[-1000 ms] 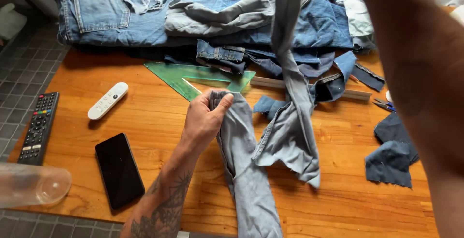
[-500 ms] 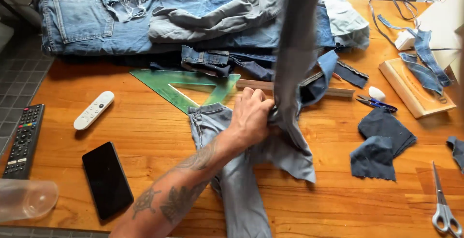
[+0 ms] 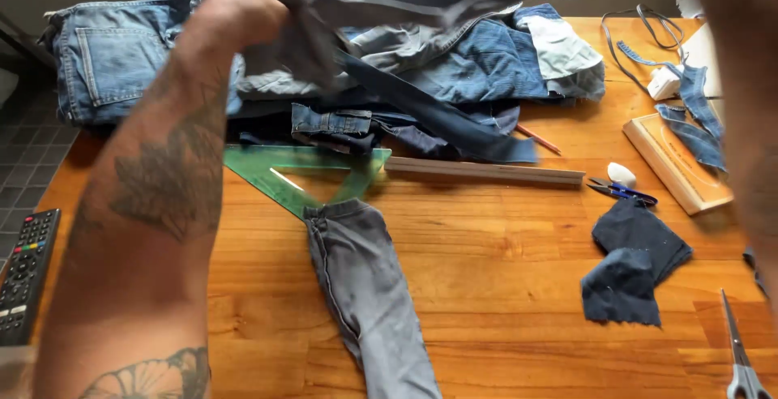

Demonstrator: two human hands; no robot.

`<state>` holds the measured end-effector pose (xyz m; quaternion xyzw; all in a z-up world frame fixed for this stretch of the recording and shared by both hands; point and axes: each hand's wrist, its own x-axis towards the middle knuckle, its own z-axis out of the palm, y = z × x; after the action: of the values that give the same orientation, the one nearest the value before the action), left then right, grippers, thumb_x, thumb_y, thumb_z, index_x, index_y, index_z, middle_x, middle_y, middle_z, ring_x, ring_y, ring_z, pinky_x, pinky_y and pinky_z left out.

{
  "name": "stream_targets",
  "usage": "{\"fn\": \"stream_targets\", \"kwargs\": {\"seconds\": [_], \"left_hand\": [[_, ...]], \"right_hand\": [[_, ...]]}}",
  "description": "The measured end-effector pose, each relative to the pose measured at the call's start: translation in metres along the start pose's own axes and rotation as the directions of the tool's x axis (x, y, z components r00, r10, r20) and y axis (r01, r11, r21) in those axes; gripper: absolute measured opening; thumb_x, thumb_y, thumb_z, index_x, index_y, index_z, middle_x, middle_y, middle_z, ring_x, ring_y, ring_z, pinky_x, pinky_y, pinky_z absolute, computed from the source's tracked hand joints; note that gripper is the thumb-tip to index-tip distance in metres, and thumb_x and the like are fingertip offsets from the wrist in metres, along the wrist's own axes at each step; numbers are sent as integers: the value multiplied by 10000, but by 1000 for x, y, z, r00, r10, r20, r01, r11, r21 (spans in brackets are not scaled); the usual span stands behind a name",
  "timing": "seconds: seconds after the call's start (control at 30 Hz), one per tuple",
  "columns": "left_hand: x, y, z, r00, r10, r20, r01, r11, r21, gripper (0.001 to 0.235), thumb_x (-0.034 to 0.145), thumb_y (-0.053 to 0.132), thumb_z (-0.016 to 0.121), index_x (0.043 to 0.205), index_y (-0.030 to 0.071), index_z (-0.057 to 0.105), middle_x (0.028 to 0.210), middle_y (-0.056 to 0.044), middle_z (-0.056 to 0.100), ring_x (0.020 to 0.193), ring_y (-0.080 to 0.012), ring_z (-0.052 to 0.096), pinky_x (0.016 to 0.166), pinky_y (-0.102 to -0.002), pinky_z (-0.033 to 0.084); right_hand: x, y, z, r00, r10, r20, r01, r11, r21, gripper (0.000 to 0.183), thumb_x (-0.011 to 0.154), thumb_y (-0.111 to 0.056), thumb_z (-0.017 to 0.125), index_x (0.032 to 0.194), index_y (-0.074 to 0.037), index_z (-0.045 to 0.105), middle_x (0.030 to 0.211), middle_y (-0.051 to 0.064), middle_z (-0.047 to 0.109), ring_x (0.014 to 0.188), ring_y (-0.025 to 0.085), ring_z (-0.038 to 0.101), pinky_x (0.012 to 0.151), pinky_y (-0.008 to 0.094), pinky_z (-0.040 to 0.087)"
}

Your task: The person cuts a light blue denim garment along a seam using blue-handled scissors. They then unfold the cut piece, smooth it on the table, and use a ruler and pencil to mark a line on the fabric.

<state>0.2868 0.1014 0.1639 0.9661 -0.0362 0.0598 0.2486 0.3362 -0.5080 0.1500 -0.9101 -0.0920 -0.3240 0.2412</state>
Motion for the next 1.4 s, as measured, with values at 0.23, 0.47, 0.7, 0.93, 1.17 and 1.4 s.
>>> {"fn": "stream_targets", "kwargs": {"seconds": [0.23, 0.47, 0.7, 0.93, 1.17, 1.4], "left_hand": [[-28, 16, 40, 990, -60, -125, 121, 817, 564, 653, 939, 268, 827, 1549, 63, 713, 1435, -267, 693, 1386, -523, 623, 1084, -850, 334], [-187, 68, 110, 819, 107, 564, -359, 862, 358, 597, 739, 610, 1002, 1269, 350, 914, 1262, 45, 876, 1234, -282, 792, 1000, -488, 656], [-227, 19, 171, 835, 372, 406, -486, 844, 227, 463, 661, 476, 1120, 990, 236, 902, 1132, -58, 659, 1105, -348, 595, 806, -547, 544], [-262, 69, 72, 684, 592, 427, -494, 806, -326, 233, 852, 99, 904, 918, 160, 689, 844, 27, 774, 774, -163, 664, 692, -371, 531], [-300, 126, 1, 668, 731, 141, -676, 675, -297, 174, 1044, 227, 901, 1083, 84, 810, 940, -29, 859, 825, -209, 817, 760, -368, 581], [-315, 115, -37, 736, 666, -125, -675, 705, -219, 128, 1073, 103, 910, 1058, 88, 784, 935, -10, 806, 843, -126, 723, 776, -314, 562]], "right_hand": [[-65, -23, 66, 989, 31, 144, -22, 998, -60, 430, 911, -274, 1090, 1258, -159, 865, 1020, 53, 878, 913, 195, 793, 700, 446, 598], [-131, -49, 122, 873, 33, 487, 182, 904, -388, 160, 987, -349, 896, 1102, -239, 886, 956, 211, 851, 880, 464, 824, 764, 565, 653], [-154, -91, 110, 687, 80, 722, 508, 658, -556, 302, 1298, -126, 405, 1214, -164, 693, 1022, 107, 710, 977, 268, 613, 868, 397, 551], [-167, -103, 82, 768, 72, 636, 377, 752, -540, 316, 1095, -332, 783, 1342, -150, 707, 1250, 216, 671, 903, 365, 745, 759, 493, 670], [-235, -147, 85, 894, -190, 405, 128, 976, 175, 323, 1276, -312, 653, 1242, 9, 627, 1104, 199, 787, 866, 311, 739, 762, 517, 544], [-430, -289, -69, 319, -565, 761, -627, 476, 617, 558, 893, -275, 1020, 1374, -89, 807, 1327, -22, 833, 1235, 124, 745, 1128, 336, 633]]}}
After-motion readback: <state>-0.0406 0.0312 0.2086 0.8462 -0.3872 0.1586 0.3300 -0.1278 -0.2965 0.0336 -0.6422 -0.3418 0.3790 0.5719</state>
